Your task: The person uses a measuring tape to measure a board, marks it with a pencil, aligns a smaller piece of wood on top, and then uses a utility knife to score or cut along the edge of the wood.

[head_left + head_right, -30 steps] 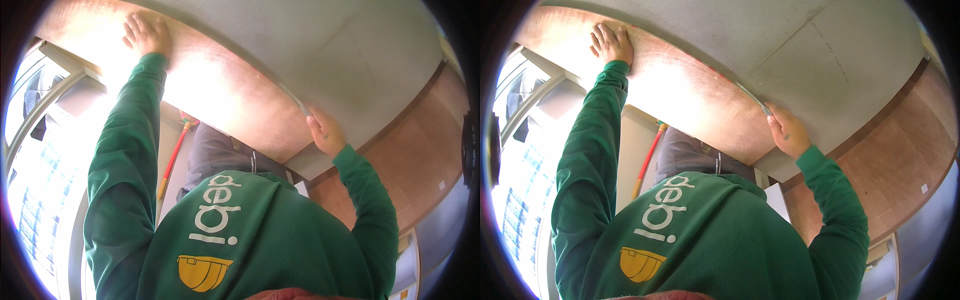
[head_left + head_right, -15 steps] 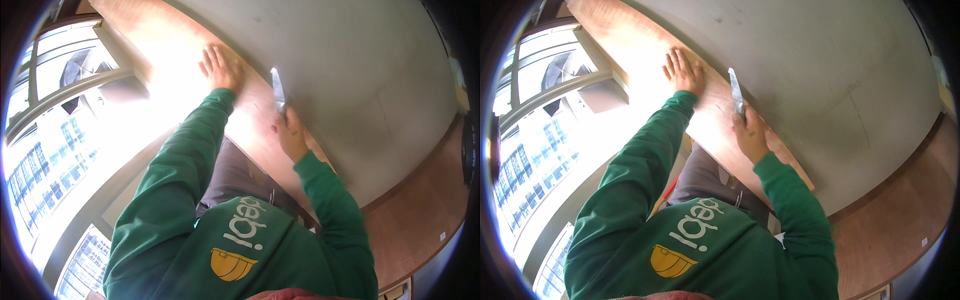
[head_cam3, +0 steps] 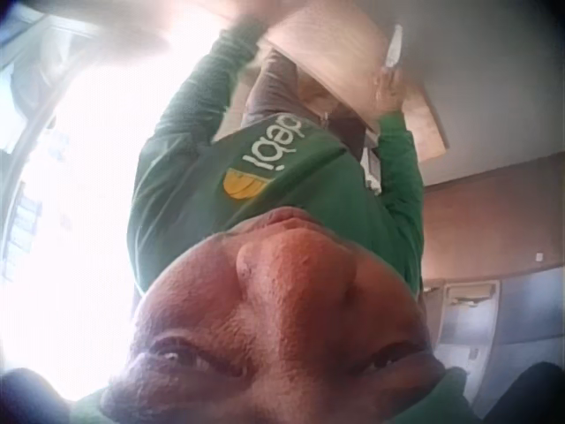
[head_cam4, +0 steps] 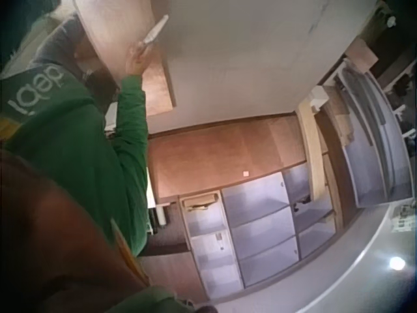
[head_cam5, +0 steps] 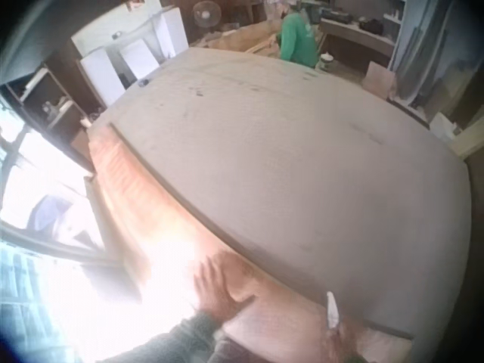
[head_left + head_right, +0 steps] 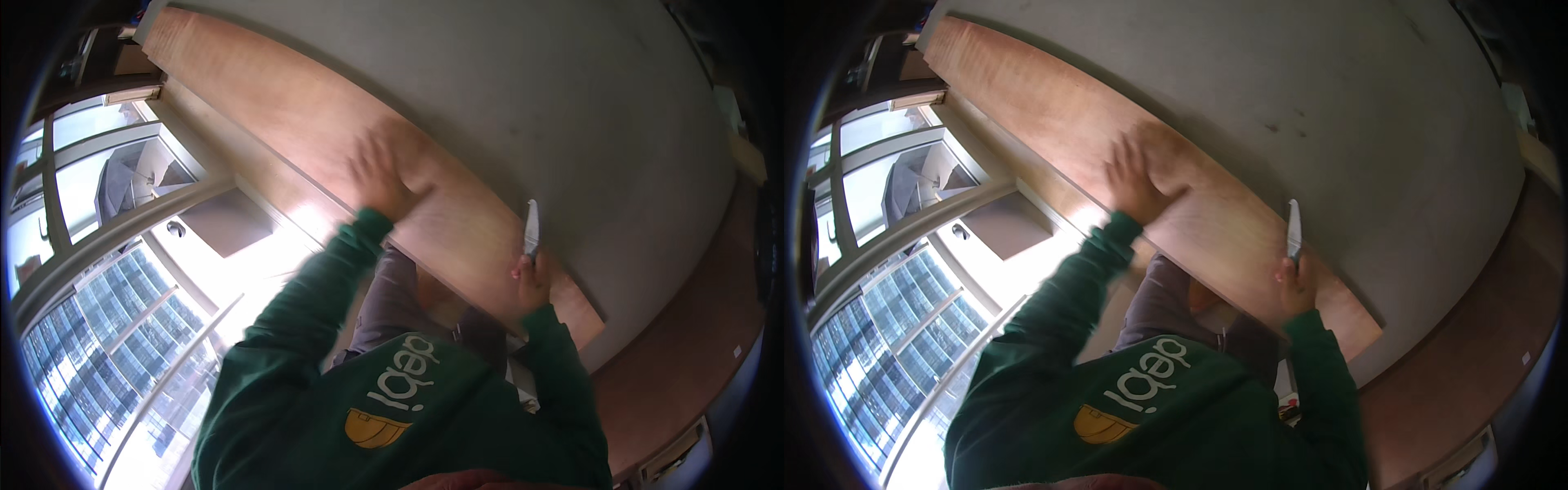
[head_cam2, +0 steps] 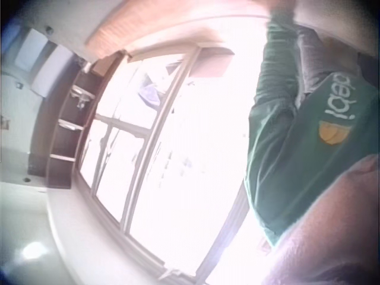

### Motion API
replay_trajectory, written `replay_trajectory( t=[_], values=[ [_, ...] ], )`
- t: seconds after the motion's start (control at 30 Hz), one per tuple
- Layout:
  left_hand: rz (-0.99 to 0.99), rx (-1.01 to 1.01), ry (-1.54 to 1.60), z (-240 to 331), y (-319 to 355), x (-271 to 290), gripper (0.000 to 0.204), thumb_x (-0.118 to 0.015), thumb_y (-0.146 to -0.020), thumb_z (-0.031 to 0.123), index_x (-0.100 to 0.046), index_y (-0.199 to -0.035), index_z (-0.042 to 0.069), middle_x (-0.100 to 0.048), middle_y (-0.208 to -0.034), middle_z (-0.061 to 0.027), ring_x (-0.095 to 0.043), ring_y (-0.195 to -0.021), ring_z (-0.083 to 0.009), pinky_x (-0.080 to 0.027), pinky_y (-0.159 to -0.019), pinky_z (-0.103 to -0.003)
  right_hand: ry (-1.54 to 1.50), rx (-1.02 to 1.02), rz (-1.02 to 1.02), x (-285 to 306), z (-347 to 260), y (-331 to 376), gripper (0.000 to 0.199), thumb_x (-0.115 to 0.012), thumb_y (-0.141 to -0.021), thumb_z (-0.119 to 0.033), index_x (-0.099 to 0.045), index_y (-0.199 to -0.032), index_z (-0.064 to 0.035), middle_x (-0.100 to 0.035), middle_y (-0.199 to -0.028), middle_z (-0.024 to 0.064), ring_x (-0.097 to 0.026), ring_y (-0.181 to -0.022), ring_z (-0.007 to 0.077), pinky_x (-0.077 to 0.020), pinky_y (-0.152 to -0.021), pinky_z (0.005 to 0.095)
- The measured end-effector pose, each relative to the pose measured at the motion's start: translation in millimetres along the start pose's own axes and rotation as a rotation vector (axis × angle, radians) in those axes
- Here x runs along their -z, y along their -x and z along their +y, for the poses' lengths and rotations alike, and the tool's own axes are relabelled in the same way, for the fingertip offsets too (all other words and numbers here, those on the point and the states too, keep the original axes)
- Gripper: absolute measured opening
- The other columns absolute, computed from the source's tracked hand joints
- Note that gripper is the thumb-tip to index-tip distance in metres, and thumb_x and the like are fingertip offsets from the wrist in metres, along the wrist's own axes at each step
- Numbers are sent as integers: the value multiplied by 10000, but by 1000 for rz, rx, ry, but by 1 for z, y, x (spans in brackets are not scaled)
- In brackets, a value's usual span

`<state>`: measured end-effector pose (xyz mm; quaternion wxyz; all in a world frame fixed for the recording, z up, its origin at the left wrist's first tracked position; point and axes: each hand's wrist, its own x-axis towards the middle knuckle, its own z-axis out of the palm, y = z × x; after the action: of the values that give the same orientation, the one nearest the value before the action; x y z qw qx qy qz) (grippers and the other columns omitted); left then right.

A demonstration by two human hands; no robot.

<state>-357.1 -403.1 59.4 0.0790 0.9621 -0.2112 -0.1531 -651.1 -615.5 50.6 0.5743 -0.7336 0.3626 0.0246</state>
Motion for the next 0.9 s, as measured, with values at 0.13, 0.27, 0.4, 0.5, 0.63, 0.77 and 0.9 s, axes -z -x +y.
replay_trajectory(
  t=[0.13,0.27,0.4,0.5,0.63,0.77,0.9],
  values=[
    [-195,258,-178,-108,-117,81,1461,-760,-546,771,3,-1534,11,-45,-1584,-278,-42,-1462,-478,-193,-1108,-646,64,-158,29,-13,-20,-3,403,-503,-990,-372,-523,-1126,6,-545,-805,47,-536,-675,137,-478,-622,307],
    [-351,297,-183,-133,-169,103,1498,-759,-550,775,90,-1523,16,-2,-1573,-301,-15,-1448,-511,-245,-1089,-661,123,-207,78,-25,-41,-11,348,-508,-977,-325,-523,-1094,3,-547,-808,47,-541,-682,146,-493,-645,306],
    [-412,327,-217,-126,-180,110,1524,-793,-538,741,123,-1512,11,52,-1547,-346,-7,-1420,-563,-355,-1024,-664,29,-287,75,-28,-55,-14,356,-538,-968,-288,-532,-1158,13,-590,-908,78,-577,-795,162,-507,-740,312],
    [-452,363,-212,-124,-184,113,1514,-802,-537,722,108,-1515,10,56,-1544,-350,3,-1419,-565,-350,-1021,-673,172,-128,-10,-51,-96,-48,403,-536,-971,-243,-505,-1281,14,-622,-1002,103,-590,-897,199,-482,-853,328],
    [-480,398,-182,-128,-187,119,1545,-823,-525,707,136,-1503,-7,76,-1532,-374,11,-1412,-577,-349,-1016,-679,107,71,-232,-128,-201,-144,398,-507,-985,-174,-498,-1335,18,-644,-1066,135,-599,-957,222,-461,-913,337],
    [-500,413,-168,-124,-190,130,1555,-842,-515,685,139,-1503,-7,90,-1533,-374,30,-1412,-577,-329,-1022,-686,105,126,-422,-199,-294,-236,333,-479,-995,-185,-557,-1276,-24,-654,-1099,164,-630,-975,257,-478,-873,344],
    [-512,402,-145,-122,-194,132,1563,-857,-505,669,140,-1506,2,103,-1537,-365,50,-1413,-575,-318,-1027,-685,225,290,-467,-263,-300,-309,351,-465,-997,-251,-575,-1283,-81,-652,-1165,168,-629,-1039,322,-482,-898,365]
  ],
)
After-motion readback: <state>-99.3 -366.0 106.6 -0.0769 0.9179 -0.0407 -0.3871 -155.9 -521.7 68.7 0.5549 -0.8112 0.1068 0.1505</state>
